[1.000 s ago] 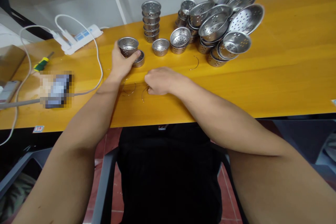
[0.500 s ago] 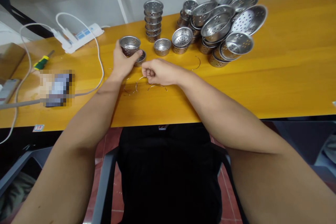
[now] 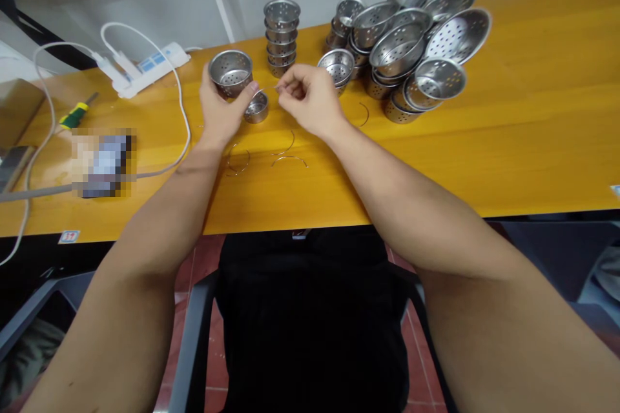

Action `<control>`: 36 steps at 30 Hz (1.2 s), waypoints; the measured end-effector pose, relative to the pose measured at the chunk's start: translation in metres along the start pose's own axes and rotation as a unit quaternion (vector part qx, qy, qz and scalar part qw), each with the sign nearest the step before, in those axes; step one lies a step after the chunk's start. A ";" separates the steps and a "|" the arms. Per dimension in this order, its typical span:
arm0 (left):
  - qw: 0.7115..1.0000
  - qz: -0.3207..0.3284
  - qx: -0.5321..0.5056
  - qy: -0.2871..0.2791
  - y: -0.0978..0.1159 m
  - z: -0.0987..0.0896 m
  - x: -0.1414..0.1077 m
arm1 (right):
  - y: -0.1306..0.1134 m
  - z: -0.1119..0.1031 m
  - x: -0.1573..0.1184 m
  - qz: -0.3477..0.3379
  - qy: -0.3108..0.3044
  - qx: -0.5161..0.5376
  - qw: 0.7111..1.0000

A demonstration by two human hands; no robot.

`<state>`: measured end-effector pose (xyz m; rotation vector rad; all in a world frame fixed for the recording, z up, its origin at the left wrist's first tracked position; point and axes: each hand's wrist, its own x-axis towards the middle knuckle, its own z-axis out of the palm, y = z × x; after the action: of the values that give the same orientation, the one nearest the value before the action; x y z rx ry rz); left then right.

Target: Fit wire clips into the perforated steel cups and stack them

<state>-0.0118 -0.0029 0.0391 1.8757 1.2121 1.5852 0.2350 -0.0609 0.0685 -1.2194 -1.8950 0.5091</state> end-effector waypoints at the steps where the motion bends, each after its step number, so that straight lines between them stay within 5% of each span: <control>1: 1.000 -0.011 -0.012 -0.003 0.006 0.000 -0.002 | 0.006 0.000 0.003 0.011 0.020 0.004 1.000; 6: 0.976 -0.092 -0.177 -0.089 0.022 0.002 -0.015 | 0.029 0.003 0.013 0.033 0.091 0.030 0.995; 11: 0.930 -0.124 -0.302 -0.170 0.037 0.003 -0.024 | 0.027 0.001 0.012 0.032 0.105 0.052 0.993; 22: 0.886 -0.156 -0.400 -0.176 0.060 0.000 -0.029 | 0.018 -0.008 0.007 0.031 0.082 -0.019 0.996; 30: 0.887 -0.161 -0.399 -0.169 0.057 0.001 -0.030 | 0.025 -0.005 0.006 -0.014 0.056 -0.073 0.996; 36: 0.875 -0.164 -0.429 -0.154 0.070 -0.002 -0.034 | 0.017 -0.001 0.004 -0.028 0.018 -0.019 0.999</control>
<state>0.0119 -0.0691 0.0722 1.1893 0.4953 1.2540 0.2445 -0.0493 0.0589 -1.1891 -1.9098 0.4206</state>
